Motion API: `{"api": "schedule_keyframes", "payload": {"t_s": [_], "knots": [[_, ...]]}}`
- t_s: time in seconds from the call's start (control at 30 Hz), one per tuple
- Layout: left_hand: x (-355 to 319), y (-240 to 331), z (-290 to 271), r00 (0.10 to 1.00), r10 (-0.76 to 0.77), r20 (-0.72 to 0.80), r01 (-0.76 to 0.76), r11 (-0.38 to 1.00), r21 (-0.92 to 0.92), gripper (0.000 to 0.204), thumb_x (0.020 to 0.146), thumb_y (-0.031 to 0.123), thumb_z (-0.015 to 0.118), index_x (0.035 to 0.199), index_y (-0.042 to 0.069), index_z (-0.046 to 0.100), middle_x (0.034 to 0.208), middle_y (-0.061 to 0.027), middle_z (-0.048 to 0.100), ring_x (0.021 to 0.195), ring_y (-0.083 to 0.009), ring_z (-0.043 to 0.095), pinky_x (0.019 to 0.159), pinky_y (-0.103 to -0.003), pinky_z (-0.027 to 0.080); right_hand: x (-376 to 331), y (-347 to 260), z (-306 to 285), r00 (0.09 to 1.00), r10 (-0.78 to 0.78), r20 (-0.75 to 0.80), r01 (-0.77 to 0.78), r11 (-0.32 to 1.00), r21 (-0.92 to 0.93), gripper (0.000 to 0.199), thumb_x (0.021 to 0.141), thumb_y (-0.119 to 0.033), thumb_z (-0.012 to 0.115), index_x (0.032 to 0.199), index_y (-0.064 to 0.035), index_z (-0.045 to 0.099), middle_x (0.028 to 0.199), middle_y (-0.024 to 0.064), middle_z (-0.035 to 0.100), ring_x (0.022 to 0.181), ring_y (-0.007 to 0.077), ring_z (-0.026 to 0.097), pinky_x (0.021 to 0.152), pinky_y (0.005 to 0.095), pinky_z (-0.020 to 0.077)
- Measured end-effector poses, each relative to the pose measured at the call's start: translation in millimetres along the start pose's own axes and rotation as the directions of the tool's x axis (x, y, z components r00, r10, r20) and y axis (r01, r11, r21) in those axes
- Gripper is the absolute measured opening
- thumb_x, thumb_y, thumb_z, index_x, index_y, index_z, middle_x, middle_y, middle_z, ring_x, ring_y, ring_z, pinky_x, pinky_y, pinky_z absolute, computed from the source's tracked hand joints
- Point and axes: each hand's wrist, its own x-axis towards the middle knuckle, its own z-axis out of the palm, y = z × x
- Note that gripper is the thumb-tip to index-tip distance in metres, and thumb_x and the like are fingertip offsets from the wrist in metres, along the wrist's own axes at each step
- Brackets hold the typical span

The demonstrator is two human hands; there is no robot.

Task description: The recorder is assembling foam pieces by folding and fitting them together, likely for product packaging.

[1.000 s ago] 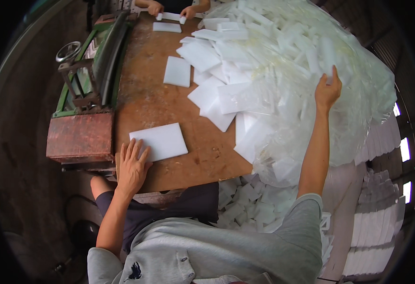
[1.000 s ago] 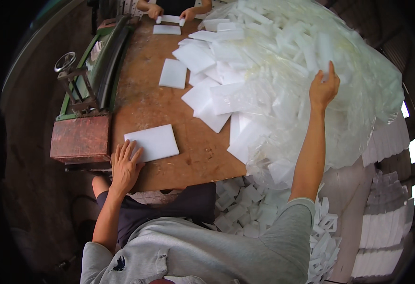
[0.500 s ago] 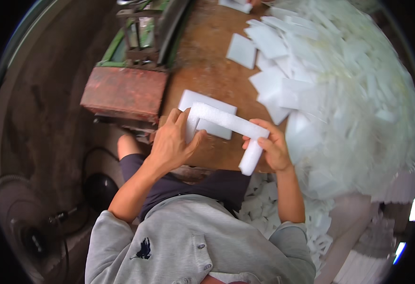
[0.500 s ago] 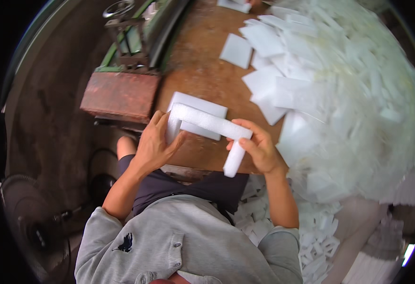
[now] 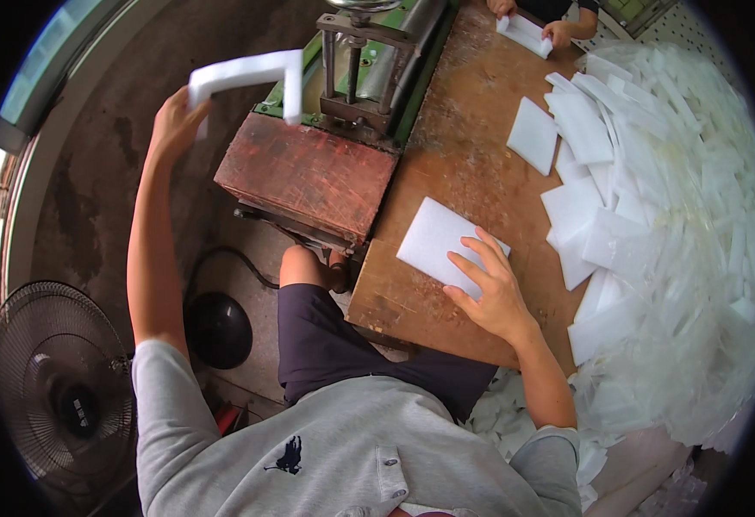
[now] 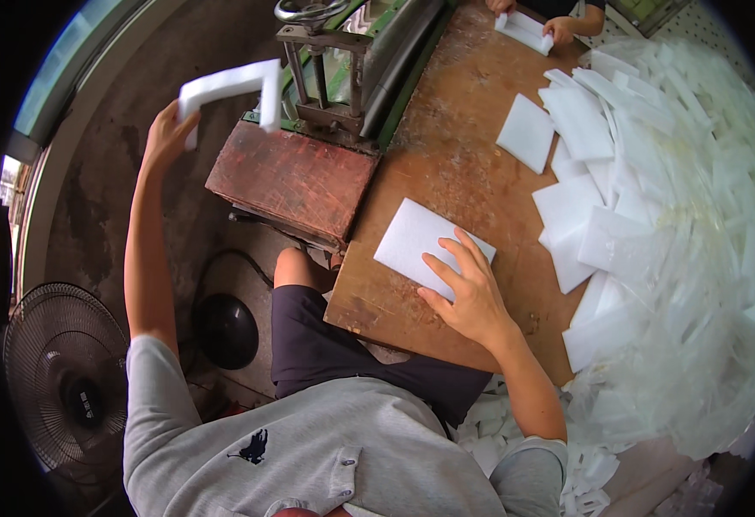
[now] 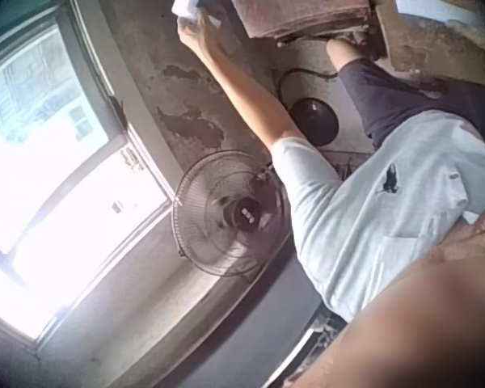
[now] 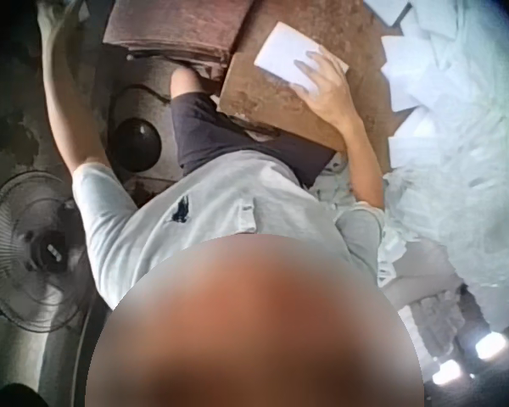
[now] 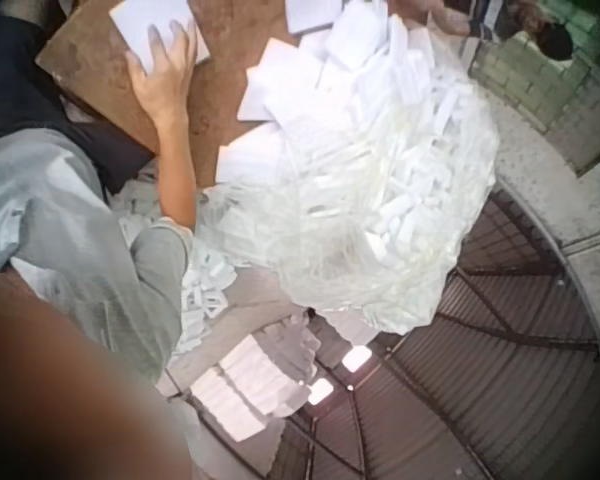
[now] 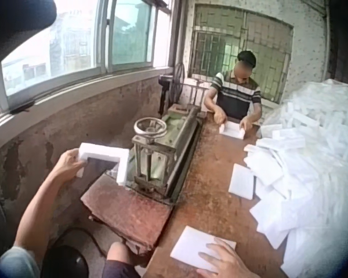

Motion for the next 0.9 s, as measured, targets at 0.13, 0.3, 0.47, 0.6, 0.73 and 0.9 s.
{"api": "schedule_keyframes", "payload": {"t_s": [0.13, 0.3, 0.47, 0.6, 0.73, 0.9], "knots": [[79, -11, 48, 0.979, -0.018, 0.201, 0.053, 0.984, -0.168, 0.036, 0.085, 0.026, 0.07, 0.11, 0.001, 0.071, 0.082, -0.0079, 0.07, 0.073, -0.015, 0.065, 0.067, -0.034, 0.052, 40, 13, -5, 1.0, -0.003, -0.023, 0.004, 0.997, 0.072, 0.04, 0.083, -0.019, 0.078, 0.118, -0.0017, 0.069, 0.123, 0.0175, 0.061, 0.127, 0.0372, 0.053, 0.103, 0.0445, 0.0463], [117, 6, 98, 0.95, 0.092, 0.298, -0.042, 0.985, -0.169, 0.036, 0.083, 0.026, 0.072, 0.108, 0.001, 0.072, 0.084, -0.0099, 0.071, 0.073, -0.0184, 0.067, 0.067, -0.036, 0.053, 93, 39, -14, 0.986, 0.118, -0.117, -0.099, 0.982, 0.16, 0.036, 0.087, -0.015, 0.075, 0.118, 0.0024, 0.068, 0.109, 0.0173, 0.067, 0.101, 0.0294, 0.067, 0.089, 0.0376, 0.054], [128, 10, 122, 0.945, 0.122, 0.303, -0.079, 0.985, -0.152, 0.036, 0.082, 0.025, 0.071, 0.108, 0.001, 0.072, 0.086, -0.0142, 0.072, 0.076, -0.0219, 0.068, 0.072, -0.037, 0.054, 157, 75, -6, 0.921, 0.361, -0.147, -0.288, 0.885, 0.367, 0.036, 0.089, -0.023, 0.074, 0.113, 0.0025, 0.07, 0.092, 0.0141, 0.072, 0.082, 0.0187, 0.069, 0.075, 0.033, 0.0557], [108, 81, 132, 0.868, 0.255, 0.427, -0.22, 0.967, -0.129, 0.033, 0.084, 0.023, 0.069, 0.107, -0.001, 0.07, 0.091, -0.0167, 0.072, 0.084, -0.0218, 0.068, 0.079, -0.037, 0.053, 213, 100, 8, 0.881, 0.446, -0.159, -0.373, 0.86, 0.348, 0.041, 0.088, -0.037, 0.072, 0.098, 0.0024, 0.073, 0.081, 0.0169, 0.071, 0.077, 0.027, 0.069, 0.074, 0.0357, 0.0532], [101, 92, 149, 0.828, 0.316, 0.464, -0.178, 0.932, -0.317, 0.035, 0.092, 0.028, 0.063, 0.105, -0.004, 0.066, 0.091, -0.0142, 0.068, 0.086, -0.0207, 0.063, 0.073, -0.037, 0.05, 260, 93, 14, 0.809, 0.583, -0.082, -0.568, 0.809, 0.151, 0.04, 0.083, -0.037, 0.074, 0.087, 0.0028, 0.074, 0.081, 0.023, 0.071, 0.078, 0.0372, 0.07, 0.076, 0.0425, 0.0548], [81, 89, 141, 0.971, 0.057, 0.231, 0.075, 0.849, -0.522, 0.04, 0.101, 0.037, 0.054, 0.101, -0.001, 0.067, 0.079, -0.0024, 0.06, 0.065, -0.0119, 0.054, 0.059, -0.03, 0.045, 228, 105, -9, 0.785, 0.542, -0.299, -0.58, 0.813, -0.048, 0.04, 0.077, -0.031, 0.072, 0.084, 0.0081, 0.073, 0.083, 0.0316, 0.069, 0.084, 0.0432, 0.071, 0.079, 0.0465, 0.0573]]}}
